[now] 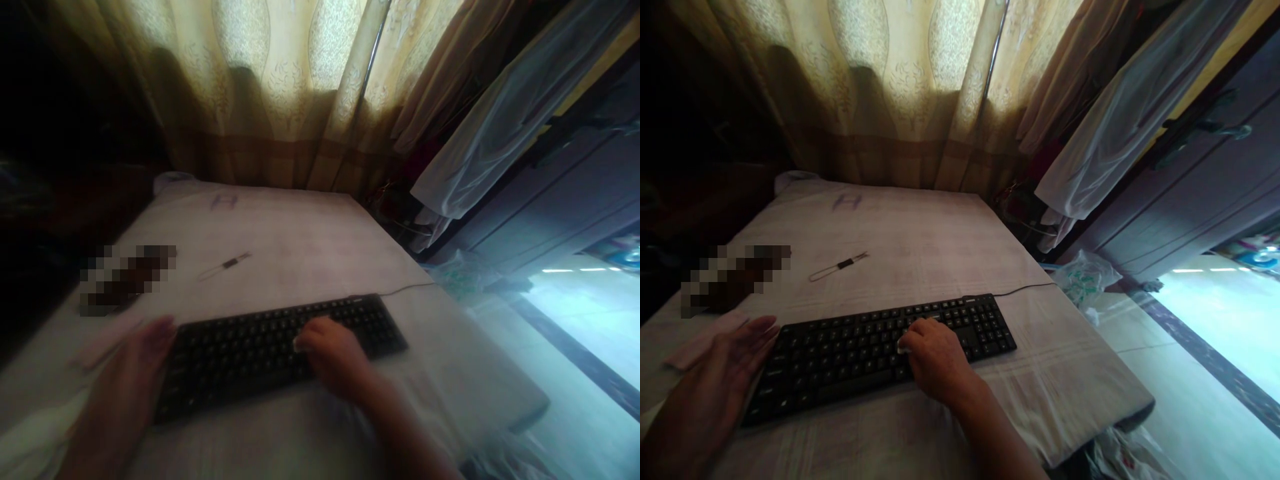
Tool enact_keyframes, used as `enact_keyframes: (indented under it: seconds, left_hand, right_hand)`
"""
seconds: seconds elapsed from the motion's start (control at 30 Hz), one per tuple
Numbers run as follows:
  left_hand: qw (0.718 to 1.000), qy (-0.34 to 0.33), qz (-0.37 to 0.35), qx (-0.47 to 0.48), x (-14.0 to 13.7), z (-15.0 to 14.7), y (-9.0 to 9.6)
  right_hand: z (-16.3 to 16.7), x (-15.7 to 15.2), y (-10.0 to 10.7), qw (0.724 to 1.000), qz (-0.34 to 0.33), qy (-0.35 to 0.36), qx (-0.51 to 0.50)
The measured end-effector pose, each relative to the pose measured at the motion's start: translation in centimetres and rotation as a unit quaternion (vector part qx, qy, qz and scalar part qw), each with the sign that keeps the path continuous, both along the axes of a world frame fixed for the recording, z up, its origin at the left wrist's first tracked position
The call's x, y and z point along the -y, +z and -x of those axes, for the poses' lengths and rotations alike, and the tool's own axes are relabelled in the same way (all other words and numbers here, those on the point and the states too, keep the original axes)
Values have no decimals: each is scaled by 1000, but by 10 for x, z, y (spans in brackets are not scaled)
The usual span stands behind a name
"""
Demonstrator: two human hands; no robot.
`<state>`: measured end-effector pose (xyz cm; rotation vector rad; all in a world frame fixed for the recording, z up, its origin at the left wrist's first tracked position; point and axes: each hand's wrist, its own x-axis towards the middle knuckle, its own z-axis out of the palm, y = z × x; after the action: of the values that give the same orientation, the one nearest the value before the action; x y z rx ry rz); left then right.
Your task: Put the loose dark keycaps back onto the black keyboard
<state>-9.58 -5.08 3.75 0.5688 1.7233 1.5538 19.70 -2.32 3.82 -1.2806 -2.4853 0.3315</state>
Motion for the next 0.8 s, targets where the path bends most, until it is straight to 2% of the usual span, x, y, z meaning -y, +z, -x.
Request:
enact_keyframes:
  seconds: [0.1,0.17,0.33,0.5,0.8]
  left_hand:
    - [992,39,21,122,-3,-8,14]
    - [987,56,31,146,-5,-9,19]
    - [987,51,7,152,-6,-6,15]
    - [984,57,13,166,-5,-6,16]
    - [986,46,19,156,-5,-8,18]
  right_hand:
    - [8,0,-1,1000,0,5,-2]
    - [13,-1,-1,1000,4,11,-3]
    - [25,0,-2,999,11,34,-17]
    - [28,0,-2,999,8,35,-13]
    - [-18,-5,1,1000,12,-19,-3]
